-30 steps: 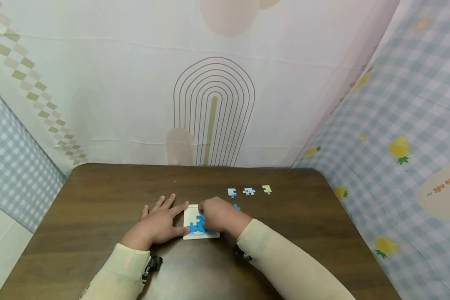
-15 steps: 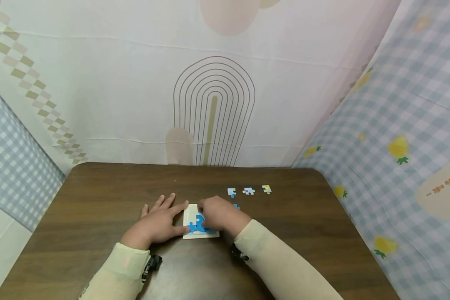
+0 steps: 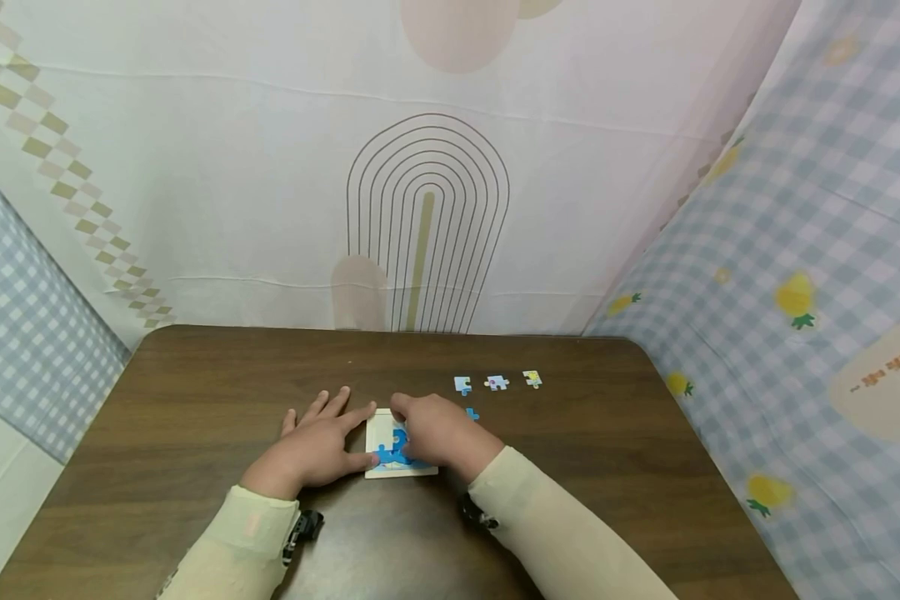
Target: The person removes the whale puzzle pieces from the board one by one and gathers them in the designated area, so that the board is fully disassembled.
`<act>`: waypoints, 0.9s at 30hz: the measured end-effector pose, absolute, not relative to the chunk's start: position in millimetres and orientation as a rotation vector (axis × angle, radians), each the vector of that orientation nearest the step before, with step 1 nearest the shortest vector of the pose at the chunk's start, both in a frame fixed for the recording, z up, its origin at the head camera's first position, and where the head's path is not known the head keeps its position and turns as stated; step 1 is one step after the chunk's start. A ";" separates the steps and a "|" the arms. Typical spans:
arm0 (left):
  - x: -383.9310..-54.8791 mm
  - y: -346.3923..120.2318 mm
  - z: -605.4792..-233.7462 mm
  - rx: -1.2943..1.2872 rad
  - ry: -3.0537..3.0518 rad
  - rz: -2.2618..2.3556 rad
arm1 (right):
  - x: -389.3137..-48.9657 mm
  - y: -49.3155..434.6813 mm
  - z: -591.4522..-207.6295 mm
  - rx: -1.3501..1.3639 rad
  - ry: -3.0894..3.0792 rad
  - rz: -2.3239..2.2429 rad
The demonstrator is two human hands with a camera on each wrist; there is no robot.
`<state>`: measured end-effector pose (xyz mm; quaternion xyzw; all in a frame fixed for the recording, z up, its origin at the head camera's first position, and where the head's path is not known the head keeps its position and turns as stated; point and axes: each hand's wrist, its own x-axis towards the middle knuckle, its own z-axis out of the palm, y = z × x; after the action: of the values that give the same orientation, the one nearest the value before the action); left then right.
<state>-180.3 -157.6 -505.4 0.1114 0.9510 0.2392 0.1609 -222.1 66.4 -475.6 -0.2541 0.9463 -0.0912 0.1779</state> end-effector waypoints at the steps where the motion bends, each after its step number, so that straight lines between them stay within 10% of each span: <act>1: -180.2 -157.7 -505.6 0.317 2.713 0.683 | -221.2 67.6 -476.3 -0.729 2.688 -0.270; 27: -180.0 -156.7 -506.1 0.303 2.720 0.684 | -229.7 94.8 -488.1 -0.890 2.584 -0.862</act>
<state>-180.0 -156.7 -506.1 0.1060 0.9519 0.2392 0.1597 -229.7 94.8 -488.1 -0.3075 0.8931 -0.2981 0.1378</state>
